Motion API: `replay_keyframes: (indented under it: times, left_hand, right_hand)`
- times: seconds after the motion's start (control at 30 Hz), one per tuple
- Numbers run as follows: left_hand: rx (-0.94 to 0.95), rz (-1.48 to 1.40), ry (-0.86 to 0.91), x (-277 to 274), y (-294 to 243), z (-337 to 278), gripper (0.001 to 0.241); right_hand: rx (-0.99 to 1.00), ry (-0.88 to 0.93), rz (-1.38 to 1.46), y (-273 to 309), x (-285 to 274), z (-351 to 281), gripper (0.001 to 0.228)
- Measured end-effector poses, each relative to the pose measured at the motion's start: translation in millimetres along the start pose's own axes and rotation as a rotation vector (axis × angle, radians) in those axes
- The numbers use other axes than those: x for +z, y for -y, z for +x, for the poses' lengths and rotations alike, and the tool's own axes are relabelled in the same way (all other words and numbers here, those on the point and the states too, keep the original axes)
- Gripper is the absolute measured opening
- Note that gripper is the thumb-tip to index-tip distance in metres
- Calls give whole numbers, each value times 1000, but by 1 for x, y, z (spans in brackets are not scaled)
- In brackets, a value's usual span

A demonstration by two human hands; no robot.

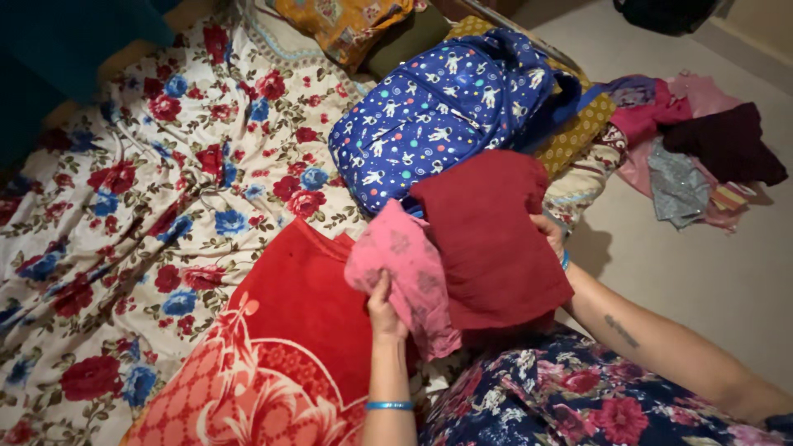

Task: The person sorts and organizes various clothes and a blanket, picking items up from the floor and placing them onto metal shelves.

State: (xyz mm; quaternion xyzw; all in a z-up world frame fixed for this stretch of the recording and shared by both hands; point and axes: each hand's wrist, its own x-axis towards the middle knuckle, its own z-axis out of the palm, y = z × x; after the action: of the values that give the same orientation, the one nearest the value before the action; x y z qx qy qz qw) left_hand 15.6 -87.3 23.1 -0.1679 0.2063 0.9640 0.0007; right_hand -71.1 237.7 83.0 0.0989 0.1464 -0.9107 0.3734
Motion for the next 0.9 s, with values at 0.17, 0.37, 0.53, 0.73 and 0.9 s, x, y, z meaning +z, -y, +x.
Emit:
replay_keyframes:
  times: [0.17,0.37,0.53,0.73,0.9]
  left_hand:
    - [-21,-119,51,28,-25,-16,55]
    - [-41,-170,169,65,-38,-17,55]
    - [-30,-114,300,121,-37,-5,54]
    - [-48,-30,503,221,18,-15,44]
    - [-232,3,656,306,110,-57,42]
  right_hand:
    - [-76,-33,-86,-13,14,-3,57]
    - [-161,3,-146,-22,52,-9,57]
    - [-283,50,-212,-6,87,-37,57]
    - [-523,64,-274,29,117,-134,57]
    - [-782,24,-311,40,118,-259,57]
